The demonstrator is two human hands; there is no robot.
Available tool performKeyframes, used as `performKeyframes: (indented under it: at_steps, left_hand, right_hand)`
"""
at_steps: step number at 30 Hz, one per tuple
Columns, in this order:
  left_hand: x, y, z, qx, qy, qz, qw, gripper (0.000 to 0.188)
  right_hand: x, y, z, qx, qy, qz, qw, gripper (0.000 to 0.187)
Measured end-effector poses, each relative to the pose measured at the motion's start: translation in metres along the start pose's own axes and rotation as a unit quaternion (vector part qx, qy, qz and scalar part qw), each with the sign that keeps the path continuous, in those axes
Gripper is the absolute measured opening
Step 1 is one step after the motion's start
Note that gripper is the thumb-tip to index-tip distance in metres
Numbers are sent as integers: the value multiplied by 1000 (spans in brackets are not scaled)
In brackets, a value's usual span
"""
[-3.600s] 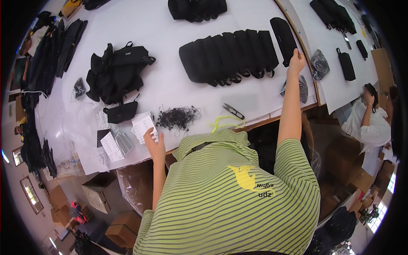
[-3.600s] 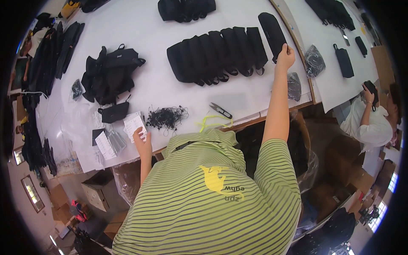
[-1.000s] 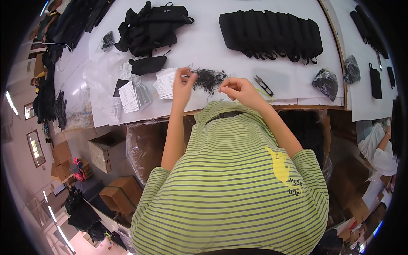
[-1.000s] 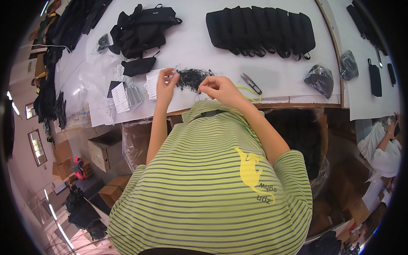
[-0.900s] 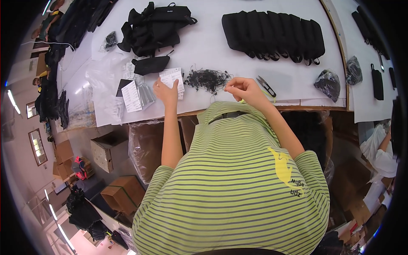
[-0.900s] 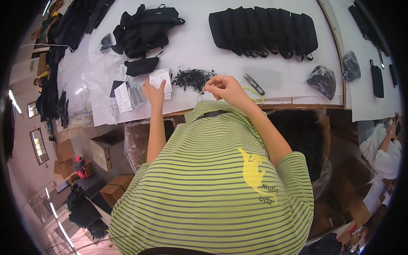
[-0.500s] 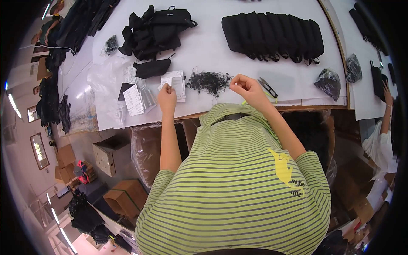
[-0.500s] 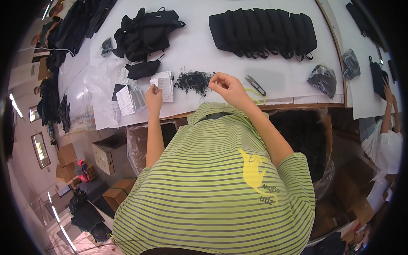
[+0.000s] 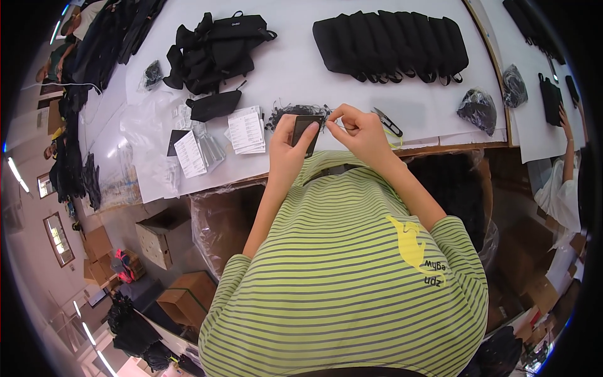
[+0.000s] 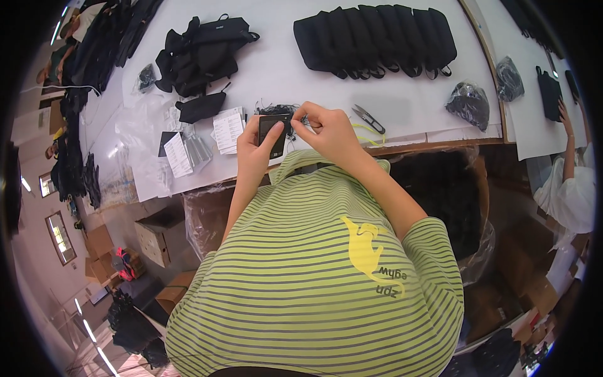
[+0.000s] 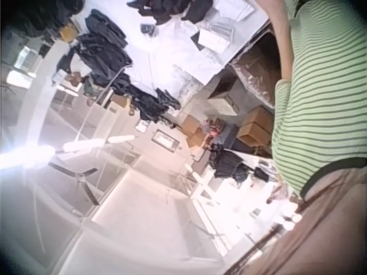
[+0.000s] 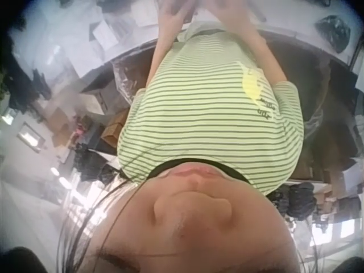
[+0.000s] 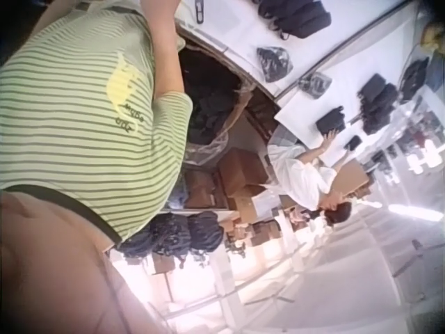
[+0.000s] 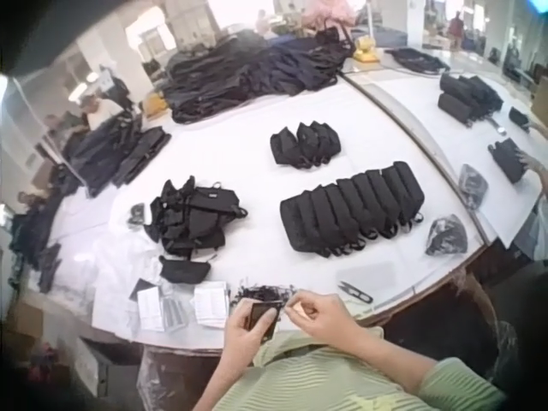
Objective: The worker is assembling and inspecting black fabric pouches, inserting components and snipping loose threads in a factory setting.
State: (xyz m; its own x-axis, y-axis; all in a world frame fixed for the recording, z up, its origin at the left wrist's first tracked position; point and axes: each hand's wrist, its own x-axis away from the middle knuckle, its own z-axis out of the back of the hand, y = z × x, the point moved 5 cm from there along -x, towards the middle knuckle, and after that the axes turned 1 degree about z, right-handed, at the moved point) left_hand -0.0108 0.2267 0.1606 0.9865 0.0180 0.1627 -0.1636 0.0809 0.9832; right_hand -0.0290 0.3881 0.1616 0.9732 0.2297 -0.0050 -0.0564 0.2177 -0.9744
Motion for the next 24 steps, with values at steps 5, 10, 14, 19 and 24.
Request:
performKeyframes:
  at_steps: [5,10,14,19,24]
  left_hand:
    - [0,15,-4,-105,1,-33,994,14]
    - [5,41,-14,-221,-2,-126,967,13]
    - [2,33,-3,-216,-35,-139,966,12]
    - [-7,0,1,72,-169,102,978,15]
    - [-13,-8,-1,15,-181,90,979,13]
  right_hand:
    - [1,-7,3,30,24,34,999,9]
    - [1,-6,5,16,23,15,999,9]
    - [1,-5,8,-79,-1,-40,996,9]
    - [1,5,1,-77,-70,-55,993,12]
    - [-4,13,-6,-123,-114,-99,981,11]
